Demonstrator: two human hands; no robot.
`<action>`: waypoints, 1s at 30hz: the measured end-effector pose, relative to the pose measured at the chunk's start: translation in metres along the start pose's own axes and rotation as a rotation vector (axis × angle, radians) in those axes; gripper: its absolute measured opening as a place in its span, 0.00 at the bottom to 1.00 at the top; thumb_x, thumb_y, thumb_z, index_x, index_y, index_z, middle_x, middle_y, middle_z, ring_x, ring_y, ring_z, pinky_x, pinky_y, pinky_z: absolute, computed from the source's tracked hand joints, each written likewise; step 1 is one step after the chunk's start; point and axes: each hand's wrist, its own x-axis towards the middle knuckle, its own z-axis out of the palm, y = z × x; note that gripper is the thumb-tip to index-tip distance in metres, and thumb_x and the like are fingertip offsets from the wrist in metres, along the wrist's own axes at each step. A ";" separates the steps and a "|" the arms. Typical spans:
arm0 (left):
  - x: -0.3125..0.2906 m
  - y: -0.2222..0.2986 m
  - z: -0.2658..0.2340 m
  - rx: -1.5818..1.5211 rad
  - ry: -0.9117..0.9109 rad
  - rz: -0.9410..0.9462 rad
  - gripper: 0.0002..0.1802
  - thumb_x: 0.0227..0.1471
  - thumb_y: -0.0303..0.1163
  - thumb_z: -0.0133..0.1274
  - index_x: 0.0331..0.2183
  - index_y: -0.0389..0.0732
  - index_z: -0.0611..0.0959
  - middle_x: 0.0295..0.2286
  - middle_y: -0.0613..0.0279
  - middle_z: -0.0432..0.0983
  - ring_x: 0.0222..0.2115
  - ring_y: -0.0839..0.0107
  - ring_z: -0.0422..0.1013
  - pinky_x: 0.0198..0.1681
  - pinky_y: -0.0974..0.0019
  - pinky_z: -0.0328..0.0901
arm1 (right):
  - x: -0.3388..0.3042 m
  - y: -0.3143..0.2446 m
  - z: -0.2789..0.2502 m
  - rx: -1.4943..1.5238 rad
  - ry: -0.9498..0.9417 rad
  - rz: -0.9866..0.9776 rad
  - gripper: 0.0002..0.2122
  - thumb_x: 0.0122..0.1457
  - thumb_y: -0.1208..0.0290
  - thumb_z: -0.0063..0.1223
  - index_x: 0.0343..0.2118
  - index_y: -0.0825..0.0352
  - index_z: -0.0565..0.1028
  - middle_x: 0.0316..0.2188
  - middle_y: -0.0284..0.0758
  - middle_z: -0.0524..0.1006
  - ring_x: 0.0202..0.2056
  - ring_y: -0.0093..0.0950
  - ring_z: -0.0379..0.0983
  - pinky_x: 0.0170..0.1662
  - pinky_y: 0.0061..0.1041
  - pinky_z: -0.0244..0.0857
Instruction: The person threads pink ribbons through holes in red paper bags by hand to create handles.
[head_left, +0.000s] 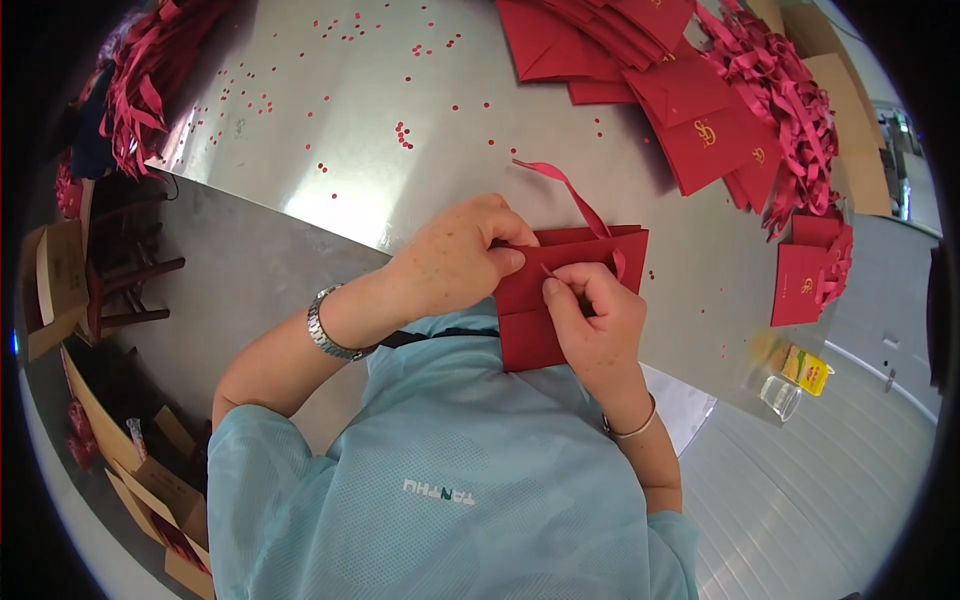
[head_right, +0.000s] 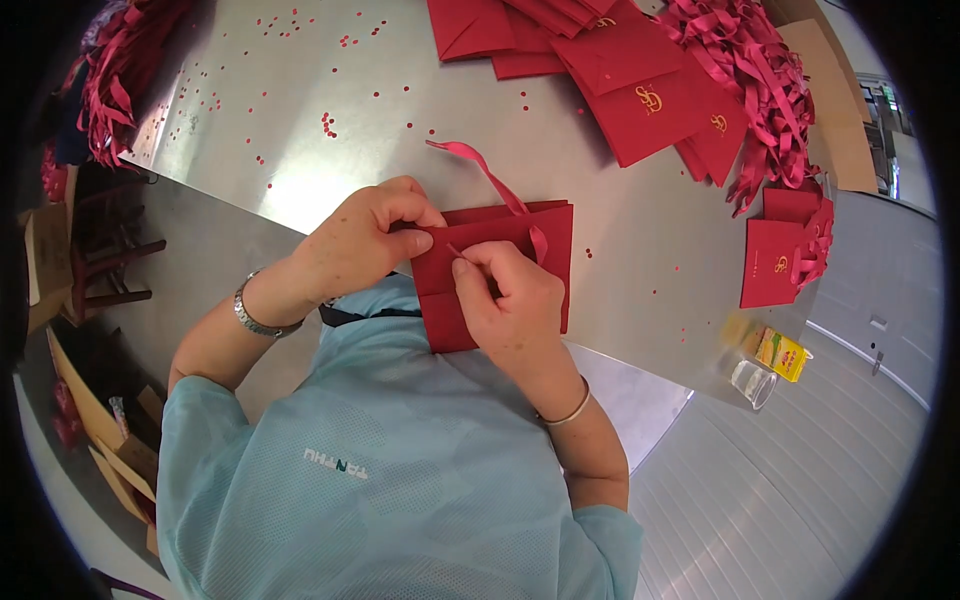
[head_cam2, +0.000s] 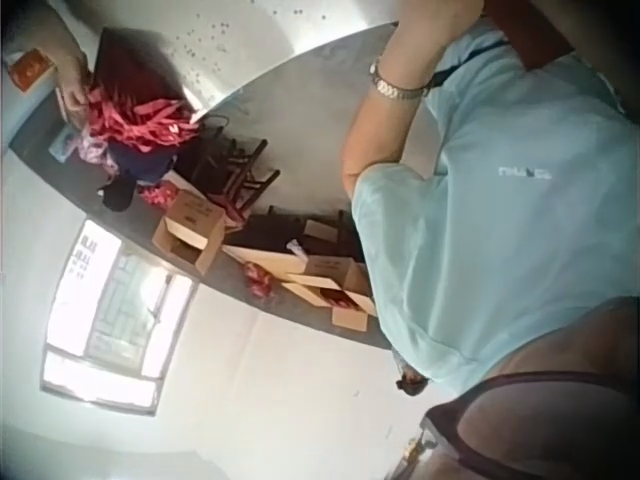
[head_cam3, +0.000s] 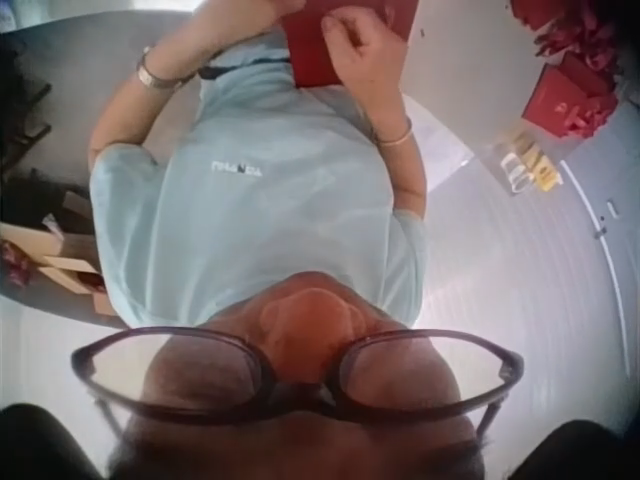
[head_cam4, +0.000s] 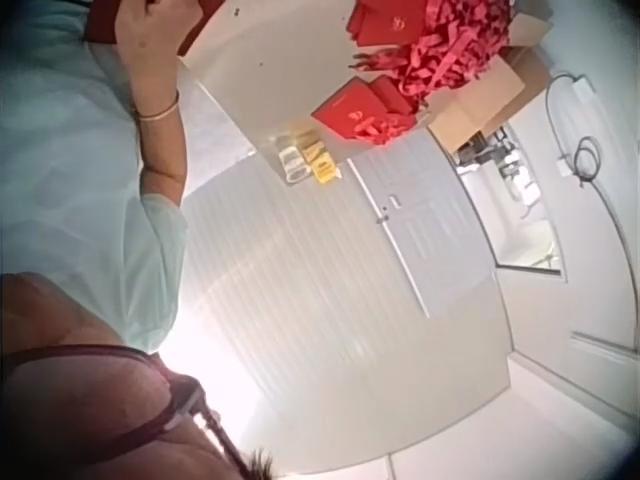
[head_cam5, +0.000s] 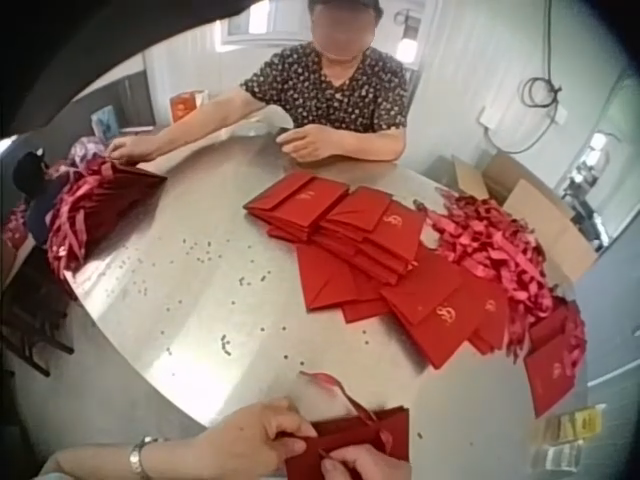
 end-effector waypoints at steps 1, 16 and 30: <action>0.000 0.000 -0.001 -0.043 -0.007 -0.004 0.08 0.50 0.25 0.54 0.34 0.37 0.83 0.35 0.56 0.73 0.36 0.60 0.72 0.41 0.63 0.66 | 0.001 0.000 0.001 -0.026 0.002 -0.055 0.02 0.54 0.78 0.57 0.28 0.69 0.75 0.20 0.36 0.76 0.20 0.23 0.71 0.25 0.21 0.65; -0.006 -0.007 0.006 -0.016 0.146 0.131 0.07 0.48 0.23 0.55 0.33 0.35 0.81 0.32 0.53 0.74 0.31 0.58 0.73 0.36 0.61 0.68 | 0.020 -0.003 0.006 -0.081 -0.073 0.125 0.04 0.53 0.75 0.56 0.25 0.70 0.76 0.15 0.38 0.74 0.15 0.28 0.70 0.21 0.25 0.62; -0.007 -0.003 0.011 0.128 0.240 0.094 0.08 0.46 0.20 0.56 0.34 0.35 0.80 0.31 0.58 0.74 0.29 0.68 0.72 0.33 0.67 0.67 | 0.013 -0.005 0.003 0.084 -0.124 0.130 0.05 0.56 0.75 0.56 0.25 0.70 0.74 0.15 0.36 0.73 0.17 0.21 0.69 0.22 0.22 0.62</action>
